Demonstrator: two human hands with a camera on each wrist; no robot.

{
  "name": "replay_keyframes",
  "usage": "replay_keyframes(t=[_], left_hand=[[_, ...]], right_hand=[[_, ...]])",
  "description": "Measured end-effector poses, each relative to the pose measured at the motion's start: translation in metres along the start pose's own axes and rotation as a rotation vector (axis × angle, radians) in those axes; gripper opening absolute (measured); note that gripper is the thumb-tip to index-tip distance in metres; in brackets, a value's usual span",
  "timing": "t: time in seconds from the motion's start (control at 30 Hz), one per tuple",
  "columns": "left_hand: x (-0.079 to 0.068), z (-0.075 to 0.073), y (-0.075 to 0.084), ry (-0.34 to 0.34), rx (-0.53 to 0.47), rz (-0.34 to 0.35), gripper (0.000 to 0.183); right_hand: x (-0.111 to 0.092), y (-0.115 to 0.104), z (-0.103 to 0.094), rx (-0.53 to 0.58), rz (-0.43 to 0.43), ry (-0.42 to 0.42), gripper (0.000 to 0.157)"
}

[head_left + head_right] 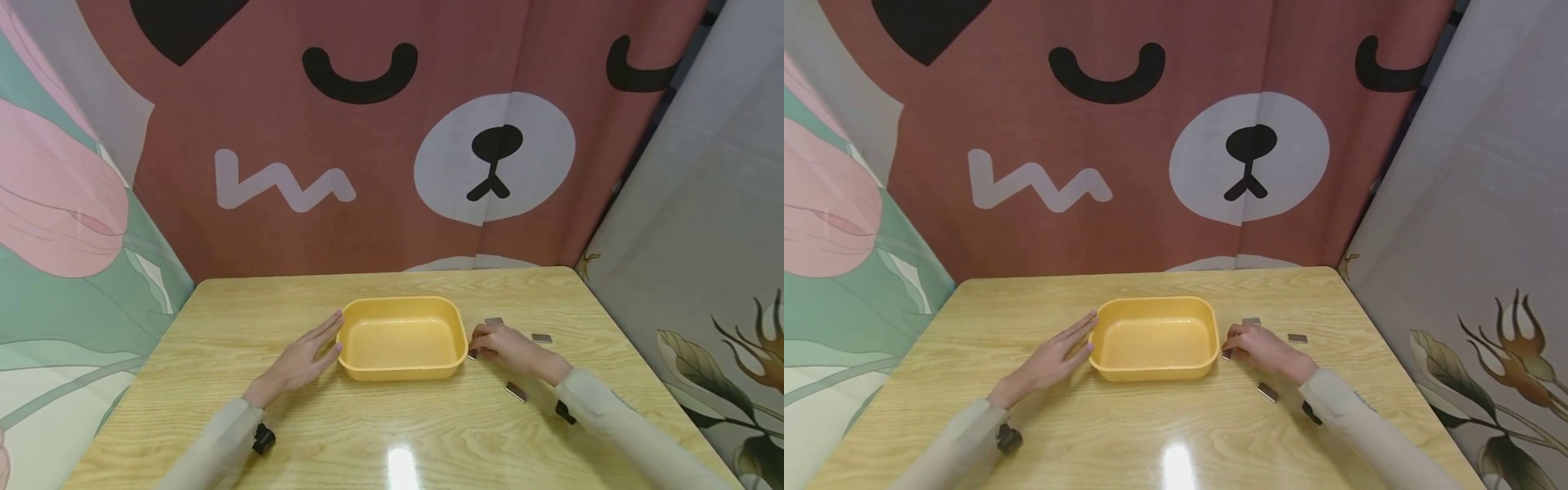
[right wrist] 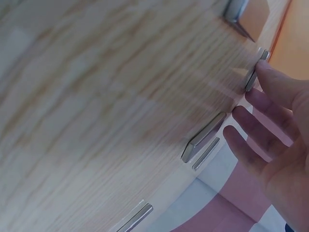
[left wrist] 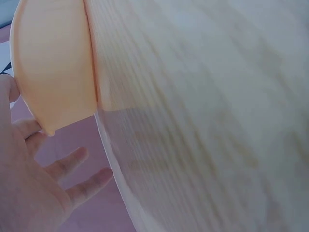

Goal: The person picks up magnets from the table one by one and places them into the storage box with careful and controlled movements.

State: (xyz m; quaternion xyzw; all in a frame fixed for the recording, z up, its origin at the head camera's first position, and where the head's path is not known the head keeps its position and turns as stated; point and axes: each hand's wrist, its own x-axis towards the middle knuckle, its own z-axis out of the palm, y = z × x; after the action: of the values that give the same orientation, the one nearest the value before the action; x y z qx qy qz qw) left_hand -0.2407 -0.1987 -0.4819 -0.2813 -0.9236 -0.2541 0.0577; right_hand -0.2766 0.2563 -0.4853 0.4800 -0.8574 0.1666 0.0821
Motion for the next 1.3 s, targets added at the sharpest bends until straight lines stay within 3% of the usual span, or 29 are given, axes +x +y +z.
replay_keyframes(t=[0.33,0.73,1.3], left_hand=[[0.0009,0.0003,0.0015,-0.001,-0.055,-0.009,0.06],[0.0009,0.0001,0.0018,-0.011,-0.089,-0.02,0.06],[0.0005,-0.0007,0.0027,-0.017,-0.107,-0.007,0.061]], right_hand=[[0.0053,-0.0038,-0.0015,0.023,0.008,0.015,0.021],[0.0087,-0.0074,-0.0014,0.043,0.127,-0.035,0.011],[0.0067,-0.0086,-0.0026,0.091,0.176,-0.016,0.01]])
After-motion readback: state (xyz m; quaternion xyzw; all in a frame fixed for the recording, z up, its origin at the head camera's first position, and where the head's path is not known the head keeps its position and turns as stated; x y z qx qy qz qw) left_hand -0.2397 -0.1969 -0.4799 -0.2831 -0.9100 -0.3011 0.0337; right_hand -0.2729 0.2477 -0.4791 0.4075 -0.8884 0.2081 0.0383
